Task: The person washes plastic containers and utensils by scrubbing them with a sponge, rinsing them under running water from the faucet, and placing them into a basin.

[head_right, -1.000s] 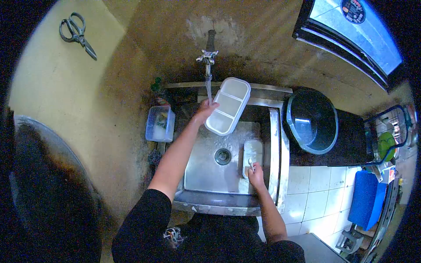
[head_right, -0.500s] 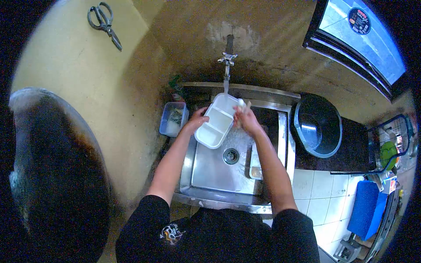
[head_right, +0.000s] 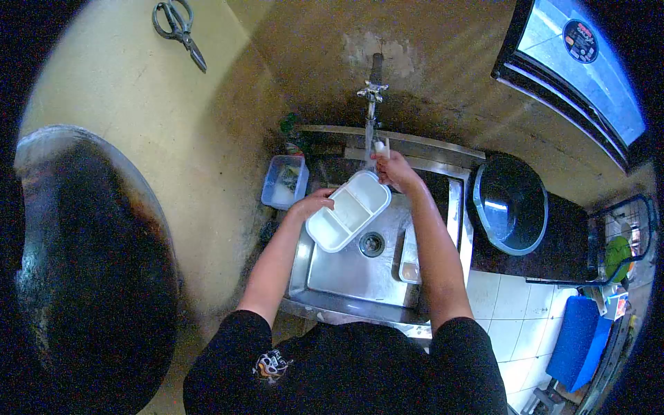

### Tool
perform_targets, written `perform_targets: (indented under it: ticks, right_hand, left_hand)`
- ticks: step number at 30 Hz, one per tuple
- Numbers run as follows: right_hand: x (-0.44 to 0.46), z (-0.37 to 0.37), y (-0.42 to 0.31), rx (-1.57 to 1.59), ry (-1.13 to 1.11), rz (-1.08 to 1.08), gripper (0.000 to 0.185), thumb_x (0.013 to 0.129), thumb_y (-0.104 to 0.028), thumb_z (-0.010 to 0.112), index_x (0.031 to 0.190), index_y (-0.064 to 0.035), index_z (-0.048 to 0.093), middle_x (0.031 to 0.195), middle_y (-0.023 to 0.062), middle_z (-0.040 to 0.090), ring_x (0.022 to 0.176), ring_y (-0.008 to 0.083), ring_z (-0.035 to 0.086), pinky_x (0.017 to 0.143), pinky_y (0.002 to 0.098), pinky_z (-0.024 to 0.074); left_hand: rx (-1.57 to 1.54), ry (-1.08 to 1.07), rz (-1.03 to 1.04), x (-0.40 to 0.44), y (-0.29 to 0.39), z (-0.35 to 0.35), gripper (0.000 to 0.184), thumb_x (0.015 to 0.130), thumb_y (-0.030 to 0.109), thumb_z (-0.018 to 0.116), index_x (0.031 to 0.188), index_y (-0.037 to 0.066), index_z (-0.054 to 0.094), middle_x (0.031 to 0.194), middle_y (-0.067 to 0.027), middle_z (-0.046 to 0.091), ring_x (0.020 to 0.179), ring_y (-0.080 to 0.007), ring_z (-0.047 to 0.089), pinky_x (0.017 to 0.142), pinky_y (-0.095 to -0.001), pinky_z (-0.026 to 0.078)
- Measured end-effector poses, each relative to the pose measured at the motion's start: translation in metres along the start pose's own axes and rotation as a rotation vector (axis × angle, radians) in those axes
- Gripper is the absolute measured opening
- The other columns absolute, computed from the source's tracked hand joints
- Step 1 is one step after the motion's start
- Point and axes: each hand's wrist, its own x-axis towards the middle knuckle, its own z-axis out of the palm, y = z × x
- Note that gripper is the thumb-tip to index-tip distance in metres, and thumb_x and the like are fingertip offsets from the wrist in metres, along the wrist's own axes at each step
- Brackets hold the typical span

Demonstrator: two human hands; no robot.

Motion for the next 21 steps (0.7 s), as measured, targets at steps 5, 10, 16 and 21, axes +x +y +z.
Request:
perform_targets:
  ticks: [5,10,16,21]
  right_hand:
    - [-0.042,-0.036,-0.021,0.002,0.129,-0.097,0.028,0.089,-0.036,0.049,0.079,-0.01,0.045,0.058,-0.0028,0.036,0.046,0.0107,0.037,0.043,0.0269,0.0314]
    - [-0.075,-0.048,-0.028,0.201,0.138,-0.136,0.019,0.09,-0.027,0.047,0.083,-0.0094,0.046,0.06,-0.0003,0.04,0.051,0.0123,0.04,0.049,0.0283,0.035]
    - [-0.108,-0.072,-0.012,0.21,0.07,-0.183,0.021,0.092,-0.023,0.041,0.104,-0.0062,0.047,0.066,0.0032,0.049,0.058,0.0156,0.049,0.056,0.0304,0.0418]
    - [-0.158,-0.069,-0.005,0.184,0.175,-0.179,0.021,0.092,-0.022,0.041,0.103,-0.0049,0.045,0.064,0.0045,0.051,0.056,0.0175,0.051,0.056,0.0297,0.0434]
  left_hand:
    - [0.082,-0.081,-0.02,0.01,0.012,-0.015,0.069,0.057,0.007,0.055,0.125,0.009,0.047,0.103,-0.0063,0.058,0.092,-0.0161,0.055,0.08,-0.0272,0.043]
    - [0.035,-0.068,0.044,0.046,0.003,-0.04,0.065,0.06,0.004,0.056,0.124,0.008,0.048,0.1,-0.0064,0.059,0.086,-0.0144,0.056,0.077,-0.0266,0.045]
    - [-0.065,-0.006,0.041,0.07,0.043,-0.013,0.064,0.061,0.003,0.057,0.124,0.006,0.046,0.105,-0.0056,0.058,0.093,-0.0156,0.055,0.08,-0.0293,0.045]
    - [-0.126,-0.103,0.092,0.109,0.058,0.013,0.055,0.061,0.006,0.064,0.115,0.007,0.052,0.102,-0.0084,0.057,0.09,-0.0189,0.056,0.076,-0.034,0.047]
